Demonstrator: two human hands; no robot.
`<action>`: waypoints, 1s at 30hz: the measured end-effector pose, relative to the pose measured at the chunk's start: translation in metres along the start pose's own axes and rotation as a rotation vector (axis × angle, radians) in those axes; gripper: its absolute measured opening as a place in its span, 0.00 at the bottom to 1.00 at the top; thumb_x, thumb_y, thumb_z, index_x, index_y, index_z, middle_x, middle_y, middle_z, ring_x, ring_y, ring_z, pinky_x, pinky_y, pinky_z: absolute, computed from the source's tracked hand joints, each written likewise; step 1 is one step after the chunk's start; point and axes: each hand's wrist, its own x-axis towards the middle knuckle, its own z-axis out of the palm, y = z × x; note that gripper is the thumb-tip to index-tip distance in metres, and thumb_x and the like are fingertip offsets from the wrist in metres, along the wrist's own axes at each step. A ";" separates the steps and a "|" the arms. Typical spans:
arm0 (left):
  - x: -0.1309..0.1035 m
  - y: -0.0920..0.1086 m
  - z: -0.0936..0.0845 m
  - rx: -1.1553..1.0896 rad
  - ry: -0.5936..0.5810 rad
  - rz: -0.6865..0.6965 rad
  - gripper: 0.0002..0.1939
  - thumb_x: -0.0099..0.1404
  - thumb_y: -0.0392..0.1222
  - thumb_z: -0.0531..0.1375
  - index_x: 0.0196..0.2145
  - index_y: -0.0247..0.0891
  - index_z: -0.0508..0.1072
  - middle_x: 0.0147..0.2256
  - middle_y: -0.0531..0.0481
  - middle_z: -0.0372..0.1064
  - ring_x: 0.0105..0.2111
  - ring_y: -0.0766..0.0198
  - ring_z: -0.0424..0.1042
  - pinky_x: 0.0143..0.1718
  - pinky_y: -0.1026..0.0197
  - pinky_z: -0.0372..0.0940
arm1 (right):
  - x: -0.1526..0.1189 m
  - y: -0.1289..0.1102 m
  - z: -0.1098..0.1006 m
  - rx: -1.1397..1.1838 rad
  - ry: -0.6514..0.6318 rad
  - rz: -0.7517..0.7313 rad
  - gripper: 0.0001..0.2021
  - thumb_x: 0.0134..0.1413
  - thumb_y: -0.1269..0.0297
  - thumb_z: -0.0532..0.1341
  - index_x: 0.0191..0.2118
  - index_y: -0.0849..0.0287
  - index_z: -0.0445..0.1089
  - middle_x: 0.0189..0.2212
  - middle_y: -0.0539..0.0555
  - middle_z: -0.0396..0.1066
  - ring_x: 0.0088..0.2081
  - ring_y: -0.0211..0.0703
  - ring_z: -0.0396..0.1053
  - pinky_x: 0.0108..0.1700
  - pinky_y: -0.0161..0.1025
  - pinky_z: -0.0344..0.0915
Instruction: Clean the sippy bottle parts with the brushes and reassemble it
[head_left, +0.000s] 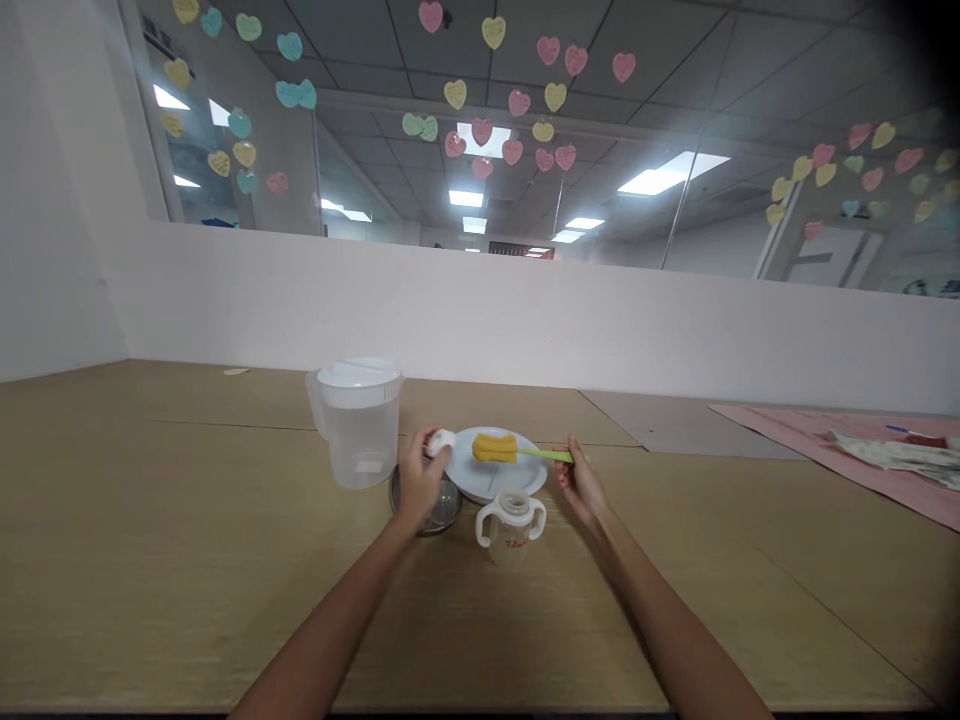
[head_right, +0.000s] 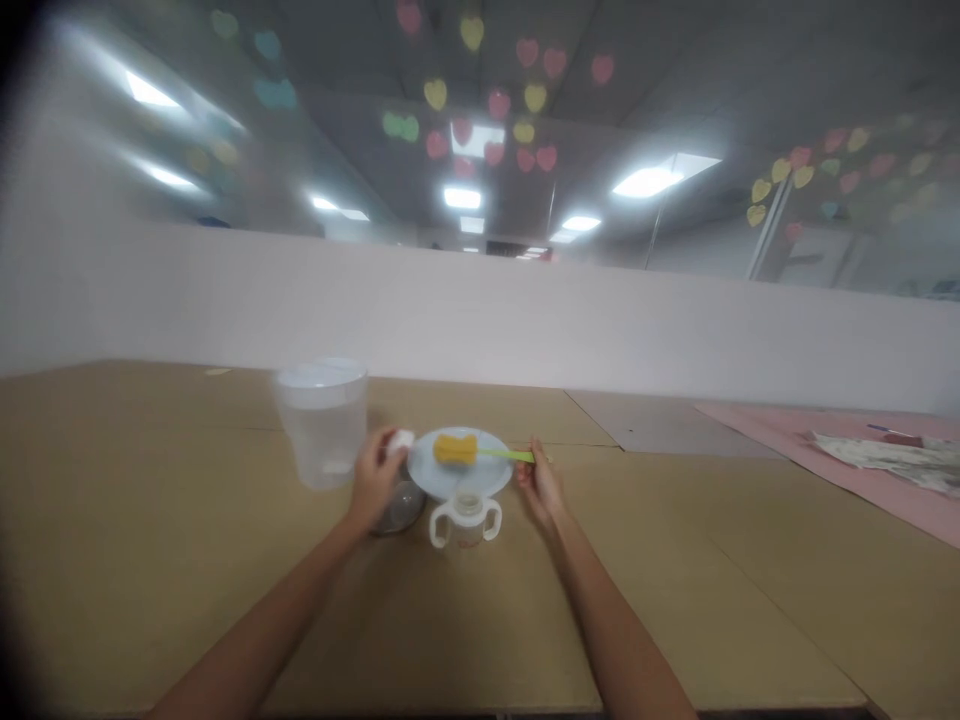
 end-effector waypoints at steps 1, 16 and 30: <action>0.006 -0.008 -0.005 0.037 0.044 -0.023 0.13 0.56 0.42 0.51 0.39 0.36 0.66 0.38 0.47 0.66 0.39 0.61 0.65 0.42 0.59 0.61 | 0.001 -0.002 -0.002 -0.009 0.039 -0.015 0.16 0.44 0.52 0.61 0.25 0.63 0.66 0.10 0.46 0.61 0.11 0.27 0.56 0.10 0.23 0.52; 0.016 -0.042 -0.024 0.271 -0.617 -0.190 0.23 0.48 0.43 0.57 0.44 0.35 0.67 0.43 0.44 0.69 0.42 0.56 0.67 0.45 0.58 0.60 | 0.001 -0.004 -0.003 -0.040 0.129 0.013 0.14 0.45 0.56 0.60 0.23 0.63 0.65 0.10 0.46 0.60 0.11 0.27 0.54 0.10 0.24 0.49; 0.018 -0.039 -0.028 0.191 -0.664 -0.190 0.31 0.39 0.27 0.57 0.45 0.33 0.64 0.38 0.45 0.70 0.37 0.58 0.69 0.39 0.59 0.63 | 0.002 -0.007 -0.006 -0.006 0.124 0.018 0.12 0.45 0.57 0.61 0.23 0.62 0.64 0.09 0.46 0.60 0.10 0.28 0.55 0.08 0.24 0.50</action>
